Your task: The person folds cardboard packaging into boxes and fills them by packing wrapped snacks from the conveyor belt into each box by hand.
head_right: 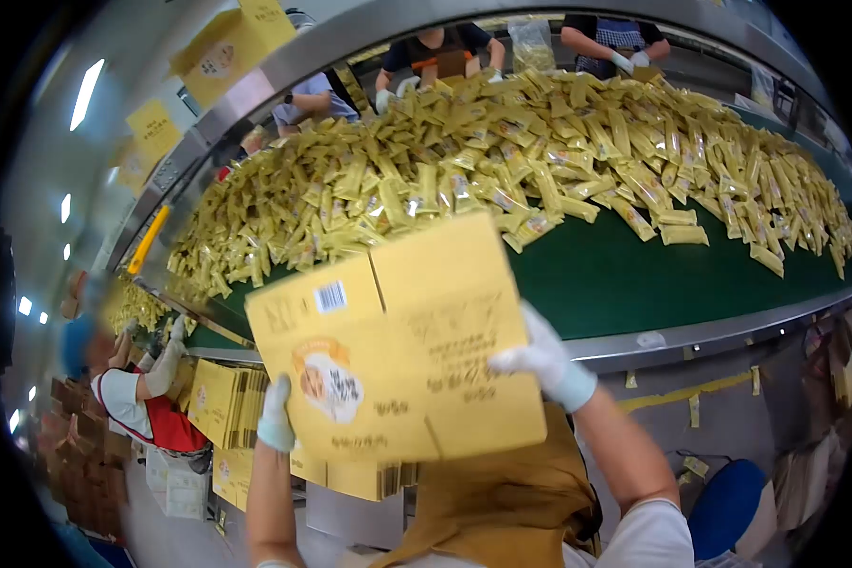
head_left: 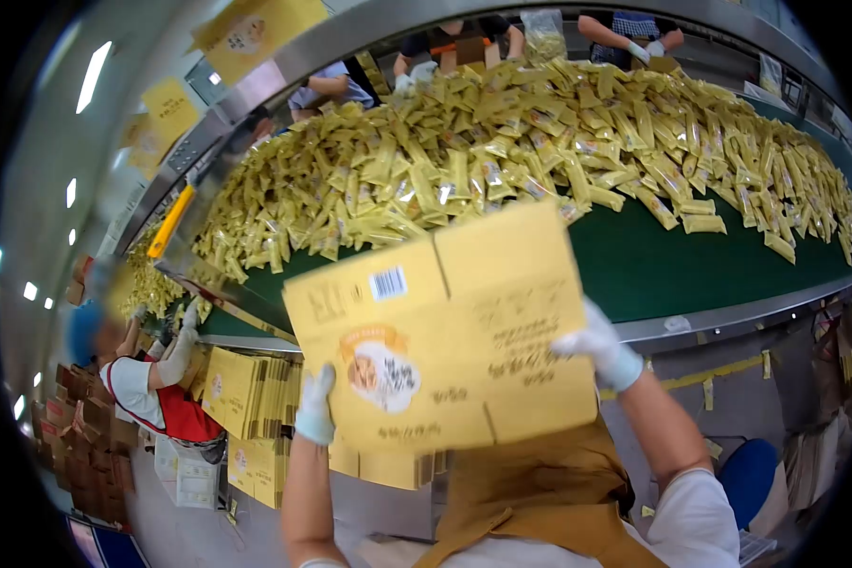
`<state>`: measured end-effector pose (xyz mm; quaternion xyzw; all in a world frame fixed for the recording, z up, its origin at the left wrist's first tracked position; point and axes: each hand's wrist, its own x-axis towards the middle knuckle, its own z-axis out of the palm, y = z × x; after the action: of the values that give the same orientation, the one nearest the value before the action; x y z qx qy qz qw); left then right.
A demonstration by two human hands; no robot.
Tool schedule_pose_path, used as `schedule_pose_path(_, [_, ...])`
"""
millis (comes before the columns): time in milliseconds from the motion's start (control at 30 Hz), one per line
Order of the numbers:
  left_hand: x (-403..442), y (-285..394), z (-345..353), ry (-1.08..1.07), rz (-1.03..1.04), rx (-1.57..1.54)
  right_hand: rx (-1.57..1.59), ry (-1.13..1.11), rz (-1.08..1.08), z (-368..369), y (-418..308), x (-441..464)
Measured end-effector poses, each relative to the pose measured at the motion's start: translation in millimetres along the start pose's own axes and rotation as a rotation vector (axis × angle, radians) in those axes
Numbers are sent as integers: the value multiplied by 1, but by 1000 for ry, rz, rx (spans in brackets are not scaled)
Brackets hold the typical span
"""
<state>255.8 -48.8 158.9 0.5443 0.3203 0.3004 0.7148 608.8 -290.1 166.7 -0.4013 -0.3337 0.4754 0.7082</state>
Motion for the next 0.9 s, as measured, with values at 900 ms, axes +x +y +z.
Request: schedule_pose_path(900, [183, -151, 126, 56, 262, -316, 152, 332, -413, -161, 47, 5])
